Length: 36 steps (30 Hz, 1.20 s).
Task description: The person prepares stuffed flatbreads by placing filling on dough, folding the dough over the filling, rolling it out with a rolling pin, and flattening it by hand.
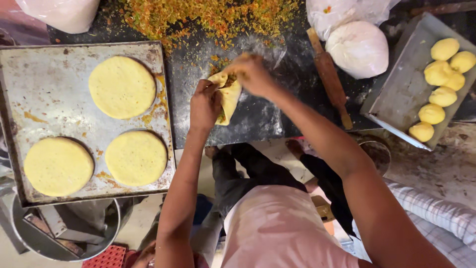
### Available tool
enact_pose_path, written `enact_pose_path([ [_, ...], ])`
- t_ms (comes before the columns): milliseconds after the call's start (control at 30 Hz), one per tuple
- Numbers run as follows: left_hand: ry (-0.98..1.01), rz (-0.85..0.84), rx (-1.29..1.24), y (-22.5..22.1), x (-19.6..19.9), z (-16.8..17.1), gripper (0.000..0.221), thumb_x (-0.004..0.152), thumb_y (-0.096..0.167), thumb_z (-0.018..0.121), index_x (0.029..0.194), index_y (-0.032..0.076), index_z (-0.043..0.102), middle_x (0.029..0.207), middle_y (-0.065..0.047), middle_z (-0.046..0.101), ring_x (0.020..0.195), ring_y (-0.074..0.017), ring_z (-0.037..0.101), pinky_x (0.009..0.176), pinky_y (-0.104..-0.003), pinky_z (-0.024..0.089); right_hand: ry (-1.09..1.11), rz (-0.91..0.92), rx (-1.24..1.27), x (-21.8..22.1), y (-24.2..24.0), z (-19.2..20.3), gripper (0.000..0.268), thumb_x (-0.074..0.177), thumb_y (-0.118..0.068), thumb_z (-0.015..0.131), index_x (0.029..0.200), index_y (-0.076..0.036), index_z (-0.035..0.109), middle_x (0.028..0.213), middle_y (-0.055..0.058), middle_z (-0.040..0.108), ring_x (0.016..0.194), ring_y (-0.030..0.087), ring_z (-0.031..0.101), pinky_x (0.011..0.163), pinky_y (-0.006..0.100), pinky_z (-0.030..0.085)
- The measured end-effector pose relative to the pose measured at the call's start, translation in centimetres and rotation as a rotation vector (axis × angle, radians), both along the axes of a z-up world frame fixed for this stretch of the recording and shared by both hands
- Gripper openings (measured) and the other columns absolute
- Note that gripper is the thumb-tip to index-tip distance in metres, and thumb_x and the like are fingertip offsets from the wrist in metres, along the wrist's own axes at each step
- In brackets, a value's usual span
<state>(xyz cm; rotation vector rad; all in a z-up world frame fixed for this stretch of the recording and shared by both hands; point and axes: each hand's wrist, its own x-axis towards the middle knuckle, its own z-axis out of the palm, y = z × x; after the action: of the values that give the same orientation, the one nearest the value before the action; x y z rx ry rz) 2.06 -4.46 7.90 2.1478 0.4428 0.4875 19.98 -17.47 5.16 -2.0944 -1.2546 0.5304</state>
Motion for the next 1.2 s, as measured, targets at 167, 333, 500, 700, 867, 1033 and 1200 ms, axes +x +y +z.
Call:
enact_pose_path([
  [167,0.089,-0.042,0.058,-0.2,0.1,-0.3,0.022,0.09,-0.003,0.067,0.111,-0.002,0.073,0.105,-0.02,0.061,0.091,-0.0403,0.067,0.081,-0.046,0.056,0.041,0.083,-0.094,3.4,1.3,-0.4,0.024,0.097,-0.009,0.068,0.119,-0.014,0.077,0.112,0.012,0.07,0.106,0.028,0.066,0.094,0.045,0.048],
  [333,0.068,-0.106,0.023,0.9,0.6,0.3,0.02,0.088,-0.002,0.068,0.108,-0.002,0.069,0.118,-0.019,0.061,0.098,-0.0409,0.068,0.085,-0.047,0.057,0.234,0.134,-0.201,3.4,2.1,1.4,0.019,0.099,-0.021,0.074,0.112,-0.007,0.073,0.111,0.009,0.072,0.103,0.025,0.068,0.092,0.04,0.052],
  [500,0.093,-0.187,-0.046,2.2,1.3,0.9,0.043,0.086,-0.003,0.067,0.129,-0.004,0.063,0.119,-0.022,0.058,0.099,-0.045,0.064,0.084,-0.05,0.054,0.139,0.142,-0.064,-1.6,-0.2,2.6,0.033,0.096,0.005,0.057,0.118,-0.011,0.074,0.121,0.008,0.068,0.111,0.026,0.066,0.096,0.037,0.058],
  [700,0.09,-0.37,0.066,3.6,2.2,0.6,0.028,0.083,-0.001,0.07,0.111,0.001,0.072,0.116,-0.02,0.06,0.098,-0.0417,0.067,0.086,-0.047,0.056,0.056,0.004,-0.076,-3.0,-2.3,1.8,0.046,0.089,0.014,0.059,0.113,-0.018,0.082,0.137,0.005,0.061,0.131,0.022,0.059,0.117,0.034,0.05],
  [867,0.142,-0.353,0.109,3.3,2.1,-0.2,0.014,0.09,0.002,0.071,0.104,0.001,0.072,0.112,-0.017,0.063,0.095,-0.0401,0.068,0.085,-0.047,0.056,0.35,-0.274,-0.061,0.0,-2.2,0.9,0.031,0.091,-0.002,0.075,0.121,-0.01,0.074,0.129,0.011,0.067,0.118,0.025,0.062,0.102,0.039,0.048],
  [1033,0.095,-0.312,0.074,3.6,2.3,-0.9,0.018,0.083,0.0,0.072,0.101,0.001,0.074,0.104,-0.021,0.063,0.091,-0.0415,0.067,0.081,-0.048,0.055,0.544,-0.328,-0.145,0.0,-1.3,1.6,0.03,0.086,-0.005,0.076,0.116,-0.009,0.078,0.11,0.007,0.075,0.098,0.02,0.074,0.088,0.033,0.061],
  [1200,0.027,-0.307,-0.017,4.1,2.7,-1.6,0.018,0.082,0.0,0.073,0.099,0.001,0.075,0.095,-0.02,0.063,0.084,-0.0384,0.066,0.076,-0.046,0.054,0.275,0.04,-0.051,-0.3,-1.0,3.3,0.054,0.083,0.0,0.077,0.136,-0.003,0.063,0.109,0.016,0.065,0.093,0.026,0.066,0.082,0.038,0.055],
])
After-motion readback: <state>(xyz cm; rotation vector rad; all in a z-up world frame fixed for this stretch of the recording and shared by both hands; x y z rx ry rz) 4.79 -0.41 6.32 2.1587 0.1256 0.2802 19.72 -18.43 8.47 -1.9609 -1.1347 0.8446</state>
